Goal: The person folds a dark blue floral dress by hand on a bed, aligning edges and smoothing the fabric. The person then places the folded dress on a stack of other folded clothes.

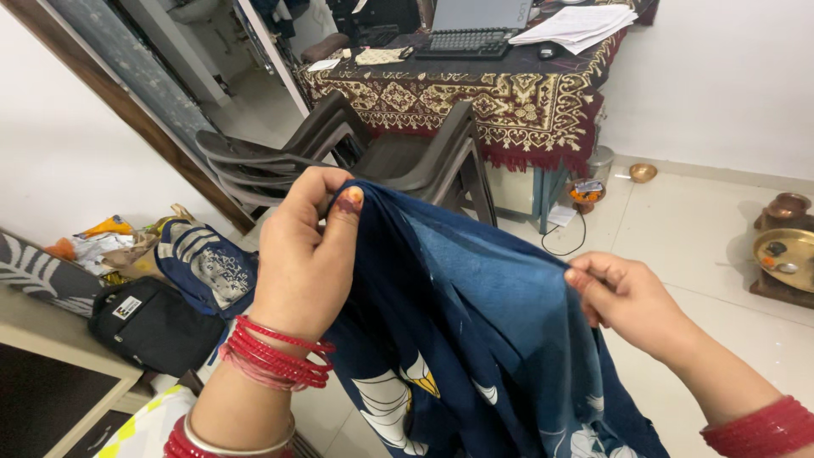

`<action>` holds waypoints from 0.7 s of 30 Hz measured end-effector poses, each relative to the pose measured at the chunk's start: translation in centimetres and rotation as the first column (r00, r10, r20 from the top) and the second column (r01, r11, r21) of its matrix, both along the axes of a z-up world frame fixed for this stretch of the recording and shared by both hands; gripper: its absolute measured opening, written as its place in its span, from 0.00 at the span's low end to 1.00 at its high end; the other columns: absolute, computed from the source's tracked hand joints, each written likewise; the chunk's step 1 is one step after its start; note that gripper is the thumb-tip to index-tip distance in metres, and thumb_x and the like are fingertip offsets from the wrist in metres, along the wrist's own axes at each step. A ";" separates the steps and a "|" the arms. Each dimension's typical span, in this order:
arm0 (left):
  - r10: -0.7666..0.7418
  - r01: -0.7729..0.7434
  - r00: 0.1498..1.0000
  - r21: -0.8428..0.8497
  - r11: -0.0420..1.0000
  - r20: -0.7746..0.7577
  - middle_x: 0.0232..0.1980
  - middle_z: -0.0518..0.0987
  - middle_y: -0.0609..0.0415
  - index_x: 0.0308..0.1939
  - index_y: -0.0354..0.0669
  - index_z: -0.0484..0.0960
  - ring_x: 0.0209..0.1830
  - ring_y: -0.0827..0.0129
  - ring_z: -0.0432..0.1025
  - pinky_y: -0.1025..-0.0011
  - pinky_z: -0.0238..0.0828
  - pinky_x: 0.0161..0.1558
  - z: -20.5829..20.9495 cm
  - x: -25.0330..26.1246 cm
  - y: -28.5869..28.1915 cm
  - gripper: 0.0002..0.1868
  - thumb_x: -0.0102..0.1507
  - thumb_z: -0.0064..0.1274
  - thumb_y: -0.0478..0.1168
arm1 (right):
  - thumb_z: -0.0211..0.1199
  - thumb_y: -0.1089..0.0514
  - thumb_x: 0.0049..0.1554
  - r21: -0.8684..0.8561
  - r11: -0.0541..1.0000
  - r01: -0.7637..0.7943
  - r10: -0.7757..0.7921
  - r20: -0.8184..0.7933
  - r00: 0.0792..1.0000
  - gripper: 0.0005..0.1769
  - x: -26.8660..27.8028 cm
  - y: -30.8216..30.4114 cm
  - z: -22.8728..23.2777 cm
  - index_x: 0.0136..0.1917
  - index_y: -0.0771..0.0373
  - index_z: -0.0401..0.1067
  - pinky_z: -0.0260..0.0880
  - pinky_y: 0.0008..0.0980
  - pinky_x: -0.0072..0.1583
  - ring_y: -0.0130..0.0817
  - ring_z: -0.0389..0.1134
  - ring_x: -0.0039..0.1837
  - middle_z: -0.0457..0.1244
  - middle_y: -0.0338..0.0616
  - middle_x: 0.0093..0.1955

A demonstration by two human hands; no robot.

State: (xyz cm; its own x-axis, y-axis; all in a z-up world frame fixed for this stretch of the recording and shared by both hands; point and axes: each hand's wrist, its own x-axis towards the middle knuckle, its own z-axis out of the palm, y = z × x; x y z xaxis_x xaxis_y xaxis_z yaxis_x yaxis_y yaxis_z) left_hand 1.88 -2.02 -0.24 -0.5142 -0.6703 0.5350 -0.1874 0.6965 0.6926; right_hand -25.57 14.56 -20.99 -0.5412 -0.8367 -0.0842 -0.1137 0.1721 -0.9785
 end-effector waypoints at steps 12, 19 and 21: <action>0.065 -0.066 0.998 -0.083 0.994 -0.012 0.27 0.66 0.69 0.45 0.38 0.77 0.25 0.87 0.55 0.81 0.52 0.25 1.9 0.4 -1.2 0.05 0.72 0.50 0.36 | 0.64 0.64 0.53 0.209 0.872 -0.442 0.435 0.080 0.897 0.11 2.8 0.4 -5.6 0.49 0.65 0.83 0.74 0.26 0.53 0.25 0.74 0.47 0.76 0.39 0.42; 0.033 -0.037 0.998 -0.097 0.995 -0.050 0.29 0.68 0.70 0.45 0.38 0.77 0.27 0.88 0.55 0.82 0.53 0.27 2.1 0.4 -1.1 0.04 0.72 0.49 0.35 | 0.67 0.65 0.50 0.120 0.857 -0.502 0.510 -0.056 0.858 0.09 5.5 -0.5 -5.5 0.45 0.66 0.82 0.74 0.26 0.49 0.25 0.74 0.45 0.73 0.37 0.42; 0.038 -0.042 0.998 -0.069 0.997 -0.055 0.29 0.68 0.70 0.45 0.38 0.77 0.26 0.88 0.55 0.82 0.52 0.26 2.2 0.5 -1.0 0.04 0.72 0.49 0.35 | 0.69 0.61 0.52 0.292 0.870 -0.396 0.428 -0.053 0.902 0.09 6.2 -0.7 -4.7 0.48 0.62 0.79 0.65 0.31 0.44 0.31 0.65 0.39 0.66 0.44 0.35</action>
State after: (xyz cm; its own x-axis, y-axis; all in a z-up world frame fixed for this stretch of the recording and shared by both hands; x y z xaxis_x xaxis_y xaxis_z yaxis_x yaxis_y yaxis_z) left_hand 2.33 -3.04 2.00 -0.4568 -0.6500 0.6073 -0.1800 0.7361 0.6524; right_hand -19.39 13.87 -25.68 -0.1708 -0.9398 -0.2960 -0.3378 0.3380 -0.8784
